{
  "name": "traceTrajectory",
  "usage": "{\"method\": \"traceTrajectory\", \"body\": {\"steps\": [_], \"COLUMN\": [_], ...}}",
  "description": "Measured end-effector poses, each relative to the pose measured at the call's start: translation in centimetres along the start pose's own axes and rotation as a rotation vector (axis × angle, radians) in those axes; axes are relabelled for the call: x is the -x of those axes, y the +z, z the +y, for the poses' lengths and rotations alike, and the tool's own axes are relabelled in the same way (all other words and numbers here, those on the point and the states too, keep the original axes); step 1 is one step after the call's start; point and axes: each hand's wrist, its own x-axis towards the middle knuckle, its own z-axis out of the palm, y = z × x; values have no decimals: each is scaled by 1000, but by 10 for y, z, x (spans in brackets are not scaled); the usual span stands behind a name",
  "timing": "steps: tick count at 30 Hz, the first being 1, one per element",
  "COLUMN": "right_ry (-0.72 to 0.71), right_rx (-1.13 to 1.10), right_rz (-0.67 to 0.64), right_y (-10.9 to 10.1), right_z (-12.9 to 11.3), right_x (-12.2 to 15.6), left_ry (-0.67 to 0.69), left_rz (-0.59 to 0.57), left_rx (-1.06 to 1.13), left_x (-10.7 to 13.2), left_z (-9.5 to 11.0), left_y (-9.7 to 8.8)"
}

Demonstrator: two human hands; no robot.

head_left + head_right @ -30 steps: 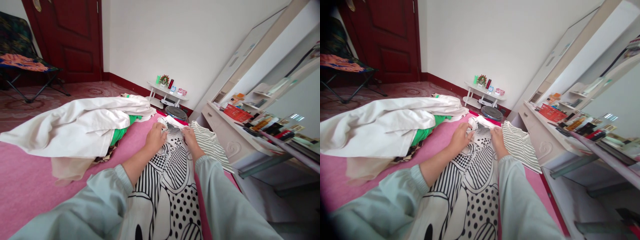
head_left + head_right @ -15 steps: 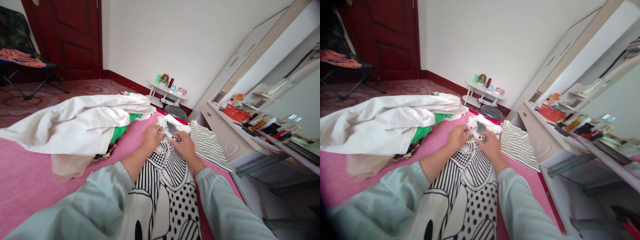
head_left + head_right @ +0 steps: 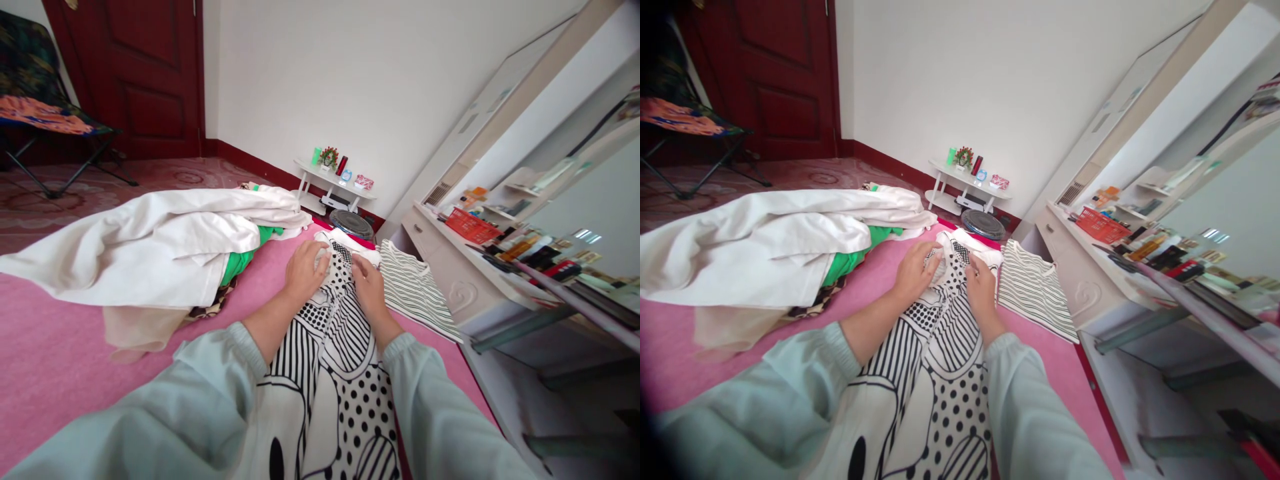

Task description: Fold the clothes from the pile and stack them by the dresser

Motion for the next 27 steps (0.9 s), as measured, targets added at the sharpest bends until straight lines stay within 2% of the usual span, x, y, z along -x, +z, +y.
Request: {"method": "traceTrajectory", "body": {"steps": [2,4,6,8,12,16,19,21,24,27], "right_ry": [-10,17,30,40,81,22,-82,-128,-202,-306], "right_rx": [303,554,721,773,731,585,453,405,420,454], "right_rz": [-118,-323,-461,-500,-498,-544,-566,-553,-549,-628], "right_y": [5,11,15,17,10,-15,-45,-69,-105,-136], "right_z": [9,13,13,10,0,-9,-21,-31,-49,-67], "right_x": [8,13,16,17,26,59,102,138,193,242], "left_ry": [61,80,54,27,30,0,62,142,262,298], "left_rz": [-130,-330,-525,-653,-724,-726,-778,-843,-966,-1086], "left_rx": [-29,-123,-237,-302,-294,-249,-207,-168,-87,16], "left_x": [2,5,9,10,8,8,18,31,57,82], "left_z": [-2,-5,-10,-16,-22,-19,-18,-18,-15,-3], "left_y": [3,8,12,15,15,6,-15,-37,-83,-133]}}
